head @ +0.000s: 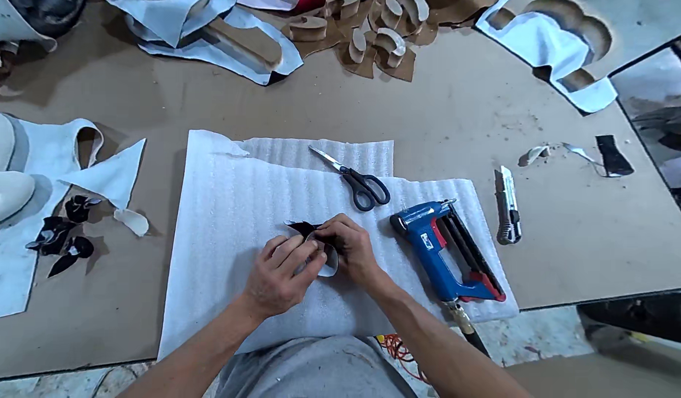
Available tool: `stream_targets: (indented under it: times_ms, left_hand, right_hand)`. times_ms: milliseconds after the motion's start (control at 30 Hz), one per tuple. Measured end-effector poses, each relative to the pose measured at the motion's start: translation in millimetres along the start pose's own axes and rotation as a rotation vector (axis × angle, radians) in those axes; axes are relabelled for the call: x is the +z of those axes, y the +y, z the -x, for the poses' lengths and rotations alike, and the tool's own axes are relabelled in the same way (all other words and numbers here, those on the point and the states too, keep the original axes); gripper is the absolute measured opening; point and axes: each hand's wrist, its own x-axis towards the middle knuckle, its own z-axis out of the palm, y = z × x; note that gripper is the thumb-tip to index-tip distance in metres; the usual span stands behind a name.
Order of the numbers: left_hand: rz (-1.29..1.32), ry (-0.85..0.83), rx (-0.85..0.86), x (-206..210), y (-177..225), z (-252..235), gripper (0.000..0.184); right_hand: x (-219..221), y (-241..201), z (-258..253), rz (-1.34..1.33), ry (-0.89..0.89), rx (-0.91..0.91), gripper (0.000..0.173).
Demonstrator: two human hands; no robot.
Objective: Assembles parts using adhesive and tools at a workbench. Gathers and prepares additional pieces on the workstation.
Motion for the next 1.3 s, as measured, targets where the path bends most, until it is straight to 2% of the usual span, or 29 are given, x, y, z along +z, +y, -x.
stream_targets:
  times_ms: [67, 200, 300, 400, 533, 667, 800, 1033, 1133, 1200, 1233, 1300]
  left_hand:
    - [0.021, 0.053, 0.025, 0.6, 0.0, -3.5, 0.015]
    - [0.123, 0.078, 0.043, -1.5, 2.6, -10.1, 0.018]
    - [0.11, -0.018, 0.014, -0.8, 10.6, -11.4, 0.018]
    - [0.12, -0.123, -0.106, 3.2, 25.9, -5.9, 0.02]
    - [0.207, -0.157, -0.307, 10.4, 38.3, -0.7, 0.022]
    - [0.204, -0.229, -0.404, 14.2, 39.1, -9.1, 0.019]
    - [0.386, -0.329, -0.521, 13.7, 27.5, -19.3, 0.015]
    - [0.47, -0.132, -0.482, 27.8, 24.7, -3.2, 0.02]
    - [0.484, -0.091, -0.475, 30.3, 24.1, 0.0, 0.019]
    - [0.478, -0.088, -0.48, 30.4, 22.9, -1.0, 0.017]
    - [0.475, -0.088, -0.493, 30.0, 23.4, -1.3, 0.016]
    - [0.463, -0.102, -0.519, 28.8, 24.5, -1.1, 0.014]
  right_hand:
    - [-1.1, 0.9, -1.0, -0.005, -0.014, -0.017, 0.016]
    - [-0.6, 3.9, 7.0, 0.039, -0.016, -0.095, 0.008]
    - [-1.1, 6.1, 14.7, 0.119, -0.05, -0.19, 0.009]
    - [-8.8, 1.3, 22.1, 0.187, -0.159, -0.212, 0.015]
    - [-18.4, -4.1, 36.5, 0.219, -0.248, -0.14, 0.038]
    - [-24.0, -5.1, 33.4, 0.176, -0.258, -0.123, 0.029]
    - [-22.9, -4.3, 24.6, 0.156, -0.232, -0.142, 0.028]
    - [-13.1, -1.0, 27.2, 0.111, -0.153, -0.088, 0.029]
    - [-33.5, -15.4, 27.2, 0.102, -0.089, 0.038, 0.031]
    - [-71.3, -41.9, 34.4, 0.396, 0.1, 0.198, 0.029]
    - [-90.5, -52.7, 42.2, 0.581, 0.161, 0.336, 0.032]
    - [-116.9, -56.8, 64.0, 0.803, 0.157, 0.636, 0.053]
